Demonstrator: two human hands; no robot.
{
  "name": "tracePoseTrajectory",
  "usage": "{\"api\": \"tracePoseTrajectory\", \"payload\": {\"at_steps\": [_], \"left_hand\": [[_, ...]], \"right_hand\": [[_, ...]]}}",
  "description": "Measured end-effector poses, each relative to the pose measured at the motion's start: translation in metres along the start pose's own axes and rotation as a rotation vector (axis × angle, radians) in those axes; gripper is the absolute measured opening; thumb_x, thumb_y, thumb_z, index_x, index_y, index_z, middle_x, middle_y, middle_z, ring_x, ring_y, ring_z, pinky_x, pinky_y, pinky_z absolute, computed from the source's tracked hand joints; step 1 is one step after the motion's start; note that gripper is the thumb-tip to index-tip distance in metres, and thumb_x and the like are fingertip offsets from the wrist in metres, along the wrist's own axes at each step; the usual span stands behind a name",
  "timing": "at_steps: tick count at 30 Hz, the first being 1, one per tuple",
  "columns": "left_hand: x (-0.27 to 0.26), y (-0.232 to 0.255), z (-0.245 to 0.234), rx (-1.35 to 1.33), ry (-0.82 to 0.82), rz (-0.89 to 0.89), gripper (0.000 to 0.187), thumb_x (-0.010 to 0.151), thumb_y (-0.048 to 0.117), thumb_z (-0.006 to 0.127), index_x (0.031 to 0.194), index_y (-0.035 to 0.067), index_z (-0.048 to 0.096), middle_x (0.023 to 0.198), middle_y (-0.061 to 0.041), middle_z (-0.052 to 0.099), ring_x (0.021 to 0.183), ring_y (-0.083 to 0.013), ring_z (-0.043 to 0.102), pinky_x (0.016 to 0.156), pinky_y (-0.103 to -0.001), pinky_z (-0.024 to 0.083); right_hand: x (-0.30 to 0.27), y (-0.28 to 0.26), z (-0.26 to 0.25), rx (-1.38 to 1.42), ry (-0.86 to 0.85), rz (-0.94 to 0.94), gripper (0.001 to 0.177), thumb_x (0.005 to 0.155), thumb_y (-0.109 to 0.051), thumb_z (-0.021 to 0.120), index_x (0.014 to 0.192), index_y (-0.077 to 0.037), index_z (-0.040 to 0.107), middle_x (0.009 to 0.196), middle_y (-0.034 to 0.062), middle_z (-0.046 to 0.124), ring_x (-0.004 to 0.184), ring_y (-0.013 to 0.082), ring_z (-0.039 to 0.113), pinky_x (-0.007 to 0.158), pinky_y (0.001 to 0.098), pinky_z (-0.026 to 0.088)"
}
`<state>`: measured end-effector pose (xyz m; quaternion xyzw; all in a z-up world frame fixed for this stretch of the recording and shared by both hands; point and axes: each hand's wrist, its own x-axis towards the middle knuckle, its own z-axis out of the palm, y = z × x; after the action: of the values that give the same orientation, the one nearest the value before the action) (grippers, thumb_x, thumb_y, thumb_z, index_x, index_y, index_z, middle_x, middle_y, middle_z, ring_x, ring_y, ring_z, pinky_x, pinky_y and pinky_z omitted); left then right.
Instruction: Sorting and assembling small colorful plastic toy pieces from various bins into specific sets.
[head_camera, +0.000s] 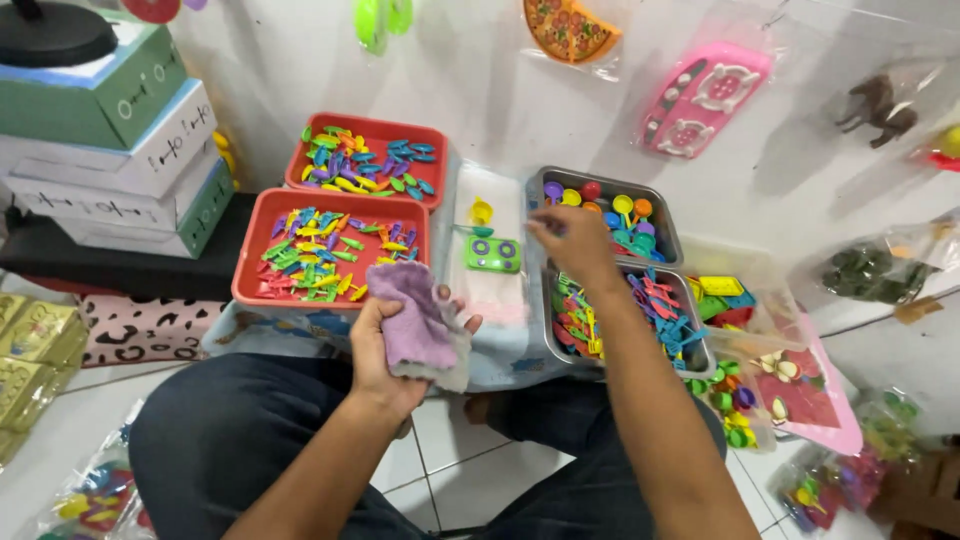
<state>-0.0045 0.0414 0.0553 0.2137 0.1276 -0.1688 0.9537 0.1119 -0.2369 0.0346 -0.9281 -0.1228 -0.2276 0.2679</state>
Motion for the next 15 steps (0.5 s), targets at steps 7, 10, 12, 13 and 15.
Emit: {"api": "tracePoseTrajectory", "payload": {"at_steps": [7,10,12,13,15], "left_hand": [[0.021,-0.011,-0.03,0.038,0.221,0.036,0.041,0.073,0.025,0.062,0.112,0.012,0.058,0.094,-0.009,0.064,0.08,-0.0292,0.062,0.08,-0.048,0.056],[0.017,-0.013,-0.024,0.181,0.208,0.062,0.035,0.078,0.028,0.061,0.11,0.012,0.06,0.093,-0.008,0.063,0.078,-0.0257,0.06,0.078,-0.044,0.054],[0.015,-0.012,-0.018,0.243,0.19,0.06,0.037,0.08,0.03,0.06,0.113,0.012,0.061,0.097,-0.008,0.065,0.082,-0.026,0.059,0.08,-0.045,0.052],[0.015,-0.012,-0.017,0.267,0.174,0.077,0.039,0.081,0.029,0.059,0.116,0.012,0.061,0.101,-0.009,0.065,0.085,-0.0253,0.06,0.082,-0.044,0.051],[0.015,-0.01,-0.015,0.299,0.157,0.102,0.04,0.082,0.029,0.059,0.119,0.013,0.062,0.105,-0.009,0.066,0.089,-0.0246,0.06,0.085,-0.043,0.051]], "right_hand": [[-0.063,0.06,-0.101,-0.334,-0.243,0.294,0.031,0.089,-0.041,0.073,0.107,-0.017,0.081,0.096,0.0175,0.078,0.101,0.044,0.069,0.091,0.0535,0.052],[-0.083,0.069,-0.103,-0.346,-0.381,0.344,0.042,0.081,-0.042,0.078,0.113,-0.016,0.08,0.097,0.0219,0.077,0.104,0.0472,0.069,0.092,0.0537,0.052],[-0.092,0.075,-0.096,-0.319,-0.43,0.315,0.049,0.079,-0.04,0.079,0.12,-0.013,0.078,0.1,0.0268,0.075,0.106,0.0503,0.067,0.095,0.0553,0.051],[-0.096,0.083,-0.092,-0.358,-0.422,0.266,0.041,0.082,-0.039,0.077,0.117,-0.018,0.079,0.101,0.0231,0.075,0.105,0.0479,0.067,0.095,0.0524,0.051],[-0.098,0.09,-0.085,-0.39,-0.406,0.214,0.034,0.084,-0.037,0.075,0.114,-0.023,0.081,0.101,0.0195,0.075,0.105,0.0455,0.068,0.096,0.0496,0.05]]}}
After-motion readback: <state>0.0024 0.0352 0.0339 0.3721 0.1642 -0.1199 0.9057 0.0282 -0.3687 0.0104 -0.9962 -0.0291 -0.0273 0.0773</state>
